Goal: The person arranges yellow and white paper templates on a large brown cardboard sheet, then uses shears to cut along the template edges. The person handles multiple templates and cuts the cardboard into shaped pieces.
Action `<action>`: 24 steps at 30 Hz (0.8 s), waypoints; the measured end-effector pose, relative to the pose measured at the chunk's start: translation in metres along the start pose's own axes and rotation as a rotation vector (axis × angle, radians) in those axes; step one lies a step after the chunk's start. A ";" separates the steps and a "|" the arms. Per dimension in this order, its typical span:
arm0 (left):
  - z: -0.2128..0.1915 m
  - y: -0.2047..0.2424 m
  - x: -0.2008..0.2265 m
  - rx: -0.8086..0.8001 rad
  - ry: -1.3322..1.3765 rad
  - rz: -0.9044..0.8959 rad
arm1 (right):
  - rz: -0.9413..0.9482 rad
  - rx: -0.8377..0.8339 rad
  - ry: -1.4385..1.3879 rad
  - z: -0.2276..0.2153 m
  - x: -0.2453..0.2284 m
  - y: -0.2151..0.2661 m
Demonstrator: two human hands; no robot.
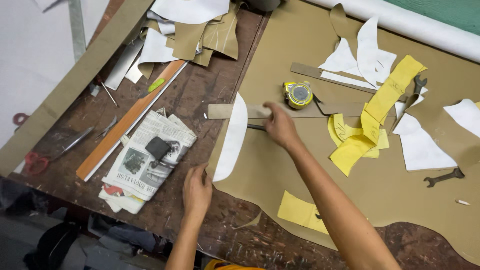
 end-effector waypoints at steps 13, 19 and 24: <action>0.014 -0.212 0.074 -0.148 -0.400 0.410 | -0.007 0.209 0.393 0.017 0.028 -0.008; 0.028 -0.272 0.091 -0.065 -0.374 0.535 | -0.011 0.279 0.401 -0.012 0.038 -0.041; 0.023 -0.248 0.102 -0.160 -0.265 0.630 | -0.021 0.398 0.385 -0.037 0.057 -0.078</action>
Point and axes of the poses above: each hand's wrist, its own y-axis away from the middle knuckle, its own z-axis out of the palm, x = y × z, the point moved 6 cm from there along -y, towards the middle knuckle, and after that the axes turned 9 degrees about -x, right-handed, at the moved point
